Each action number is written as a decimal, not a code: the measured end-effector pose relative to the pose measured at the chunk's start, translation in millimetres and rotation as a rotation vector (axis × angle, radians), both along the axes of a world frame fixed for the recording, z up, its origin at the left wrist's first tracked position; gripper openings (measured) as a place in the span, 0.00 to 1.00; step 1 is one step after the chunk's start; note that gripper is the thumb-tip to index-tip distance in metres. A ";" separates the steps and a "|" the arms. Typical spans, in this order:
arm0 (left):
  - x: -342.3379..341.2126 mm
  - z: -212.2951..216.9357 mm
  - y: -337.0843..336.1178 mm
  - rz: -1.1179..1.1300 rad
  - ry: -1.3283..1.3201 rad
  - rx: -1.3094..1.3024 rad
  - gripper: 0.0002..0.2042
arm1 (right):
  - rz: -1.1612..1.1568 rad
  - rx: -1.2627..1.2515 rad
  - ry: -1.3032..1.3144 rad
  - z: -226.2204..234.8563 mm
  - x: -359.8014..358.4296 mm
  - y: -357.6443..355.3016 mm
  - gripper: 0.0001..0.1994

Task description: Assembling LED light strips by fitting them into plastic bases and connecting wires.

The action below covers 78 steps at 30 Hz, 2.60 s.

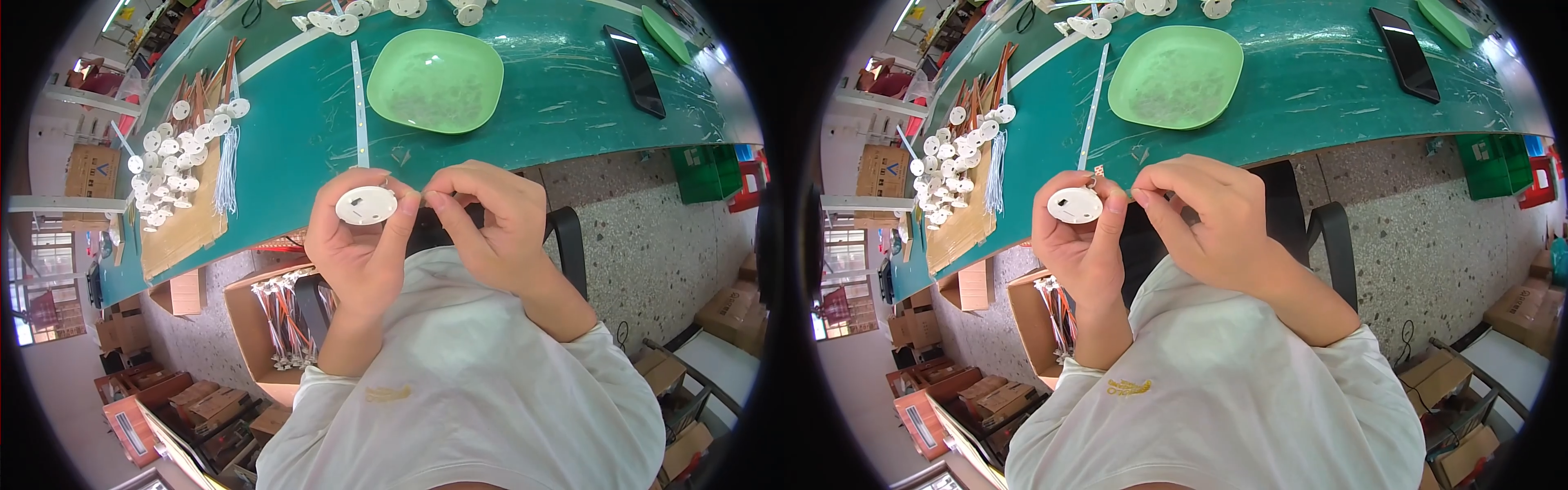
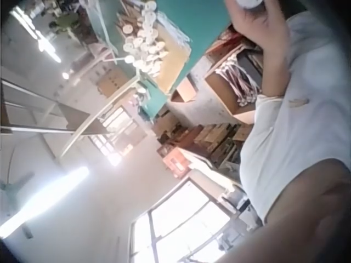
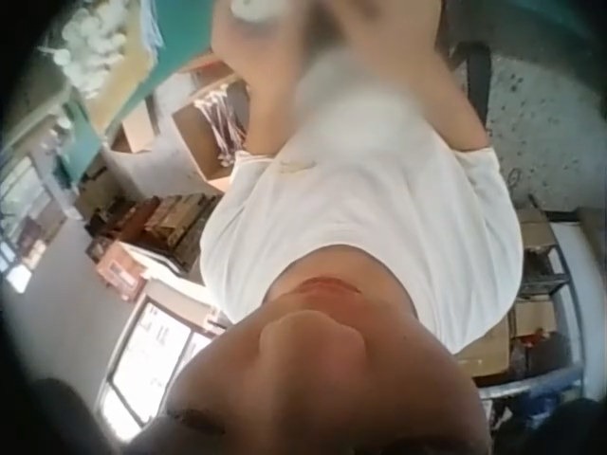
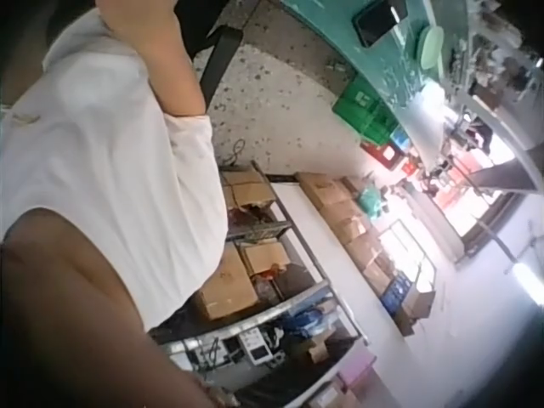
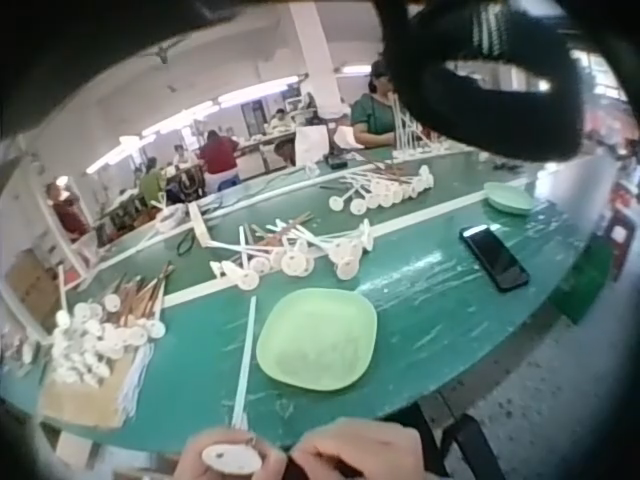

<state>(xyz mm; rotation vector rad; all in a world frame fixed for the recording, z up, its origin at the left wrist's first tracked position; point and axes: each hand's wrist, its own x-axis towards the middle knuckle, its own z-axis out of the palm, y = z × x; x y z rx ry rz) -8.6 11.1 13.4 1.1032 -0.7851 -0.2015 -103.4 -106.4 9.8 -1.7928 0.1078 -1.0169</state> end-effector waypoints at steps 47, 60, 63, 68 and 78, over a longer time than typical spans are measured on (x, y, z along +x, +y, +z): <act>109.8 60.7 16.2 -0.120 -0.517 0.487 0.43 | -0.319 -0.462 0.078 10.3 14.8 -104.0 0.06; 353.0 82.7 64.6 0.201 -1.122 1.224 0.16 | -0.431 -0.197 0.382 -3.8 14.5 -137.7 0.07; 329.5 95.0 38.4 0.269 -1.089 1.602 0.16 | -0.437 -0.199 0.365 -9.9 15.3 -139.9 0.06; 278.3 114.1 3.3 0.463 -1.211 1.798 0.18 | -0.389 -0.260 0.419 -7.7 13.2 -140.7 0.06; 256.7 87.6 -113.8 0.322 -1.230 1.091 0.20 | -0.397 -0.286 0.361 -7.9 18.0 -142.4 0.06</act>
